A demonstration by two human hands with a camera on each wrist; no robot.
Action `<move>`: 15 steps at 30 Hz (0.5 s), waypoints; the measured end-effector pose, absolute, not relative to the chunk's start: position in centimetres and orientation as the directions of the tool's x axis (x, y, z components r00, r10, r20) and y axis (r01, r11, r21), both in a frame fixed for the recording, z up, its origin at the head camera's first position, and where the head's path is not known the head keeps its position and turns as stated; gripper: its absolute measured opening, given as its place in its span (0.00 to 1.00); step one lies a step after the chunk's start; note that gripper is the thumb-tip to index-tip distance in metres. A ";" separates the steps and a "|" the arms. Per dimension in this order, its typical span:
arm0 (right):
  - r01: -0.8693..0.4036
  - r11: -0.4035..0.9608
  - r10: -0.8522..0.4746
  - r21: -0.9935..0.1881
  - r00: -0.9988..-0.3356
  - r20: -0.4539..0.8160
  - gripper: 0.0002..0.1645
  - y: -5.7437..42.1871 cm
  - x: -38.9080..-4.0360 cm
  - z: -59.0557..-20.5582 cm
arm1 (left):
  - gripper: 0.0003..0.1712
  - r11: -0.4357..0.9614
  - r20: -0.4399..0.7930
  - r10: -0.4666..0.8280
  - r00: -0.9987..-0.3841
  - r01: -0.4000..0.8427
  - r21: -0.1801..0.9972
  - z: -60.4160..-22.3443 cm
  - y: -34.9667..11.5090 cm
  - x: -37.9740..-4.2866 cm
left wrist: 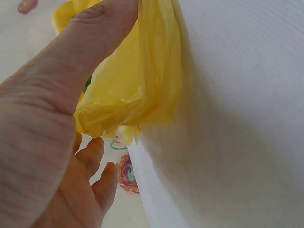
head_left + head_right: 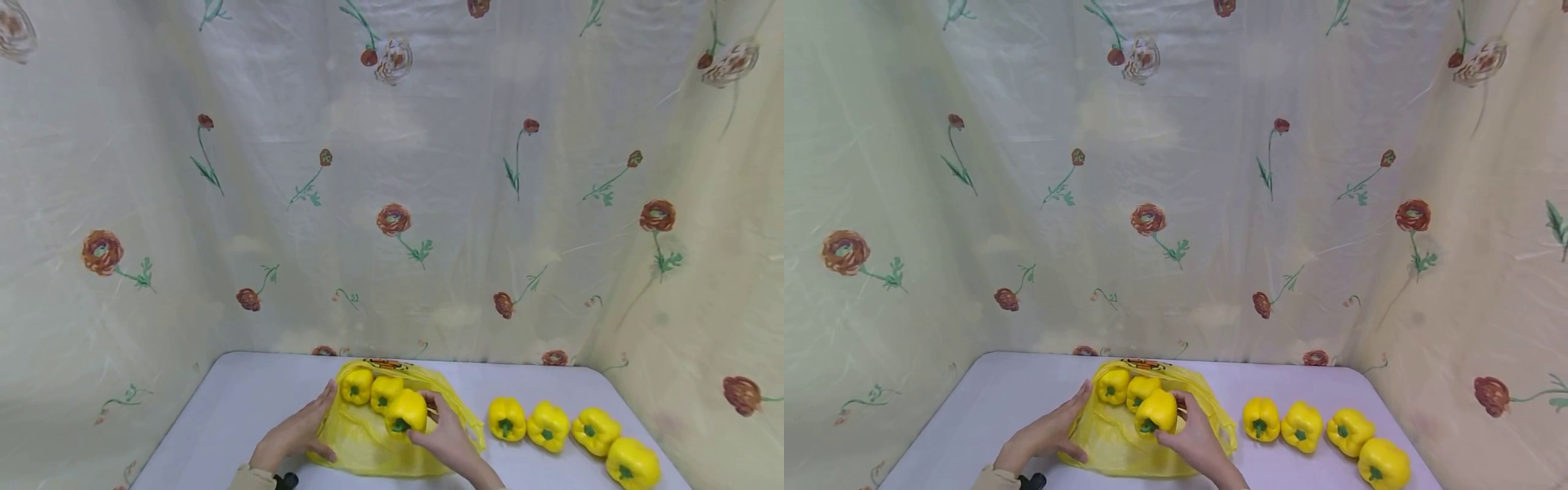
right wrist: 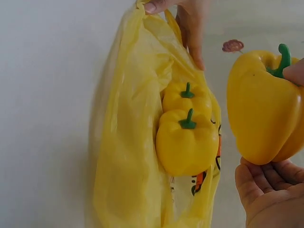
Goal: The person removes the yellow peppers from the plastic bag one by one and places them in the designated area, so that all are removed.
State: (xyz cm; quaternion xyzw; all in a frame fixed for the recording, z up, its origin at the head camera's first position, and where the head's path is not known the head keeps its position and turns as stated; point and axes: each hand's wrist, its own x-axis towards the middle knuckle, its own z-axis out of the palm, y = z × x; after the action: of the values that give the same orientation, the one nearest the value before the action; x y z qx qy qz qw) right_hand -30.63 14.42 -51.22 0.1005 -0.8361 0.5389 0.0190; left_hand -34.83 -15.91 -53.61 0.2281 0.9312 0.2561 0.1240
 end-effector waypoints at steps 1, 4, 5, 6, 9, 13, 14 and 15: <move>-0.185 0.400 -0.145 -0.898 -0.980 0.137 0.42 14.7 -30.6 -51.2 | 0.77 0.766 -0.115 0.487 -0.866 0.360 0.532 -53.7 -15.9 -34.9; -0.189 0.393 -0.134 -0.900 -0.980 0.147 0.42 15.5 -30.4 -51.1 | 0.77 0.772 -0.120 0.482 -0.868 0.356 0.527 -53.8 -15.8 -34.9; -0.194 0.386 -0.129 -0.902 -0.979 0.156 0.42 15.8 -30.3 -51.1 | 0.77 0.773 -0.120 0.481 -0.869 0.355 0.526 -53.8 -15.8 -35.0; -0.201 0.379 -0.122 -0.903 -0.978 0.167 0.41 16.1 -30.2 -51.2 | 0.77 0.774 -0.121 0.479 -0.869 0.354 0.524 -53.8 -15.8 -35.0; -0.209 0.383 -0.098 -0.900 -0.978 0.185 0.41 17.0 -30.1 -51.2 | 0.77 0.776 -0.120 0.481 -0.868 0.358 0.519 -53.7 -15.8 -34.9; -0.162 0.396 -0.071 -0.904 -0.987 0.145 0.42 18.3 -29.9 -51.0 | 0.77 0.768 -0.115 0.491 -0.864 0.367 0.524 -53.6 -15.8 -34.7; -0.143 0.395 -0.065 -0.907 -0.990 0.127 0.42 18.6 -29.8 -50.9 | 0.77 0.767 -0.115 0.492 -0.863 0.367 0.527 -53.6 -15.8 -34.7; -0.128 0.390 -0.061 -0.912 -0.992 0.113 0.42 18.9 -29.7 -50.9 | 0.77 0.765 -0.113 0.493 -0.863 0.368 0.529 -53.6 -15.8 -34.6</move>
State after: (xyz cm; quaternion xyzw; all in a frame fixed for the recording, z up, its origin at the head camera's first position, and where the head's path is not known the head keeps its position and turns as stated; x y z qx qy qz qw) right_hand -29.74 18.91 -50.86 0.0569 -0.8330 0.5496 0.0306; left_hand -34.64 -15.80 -53.57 0.2312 0.9312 0.2531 0.1237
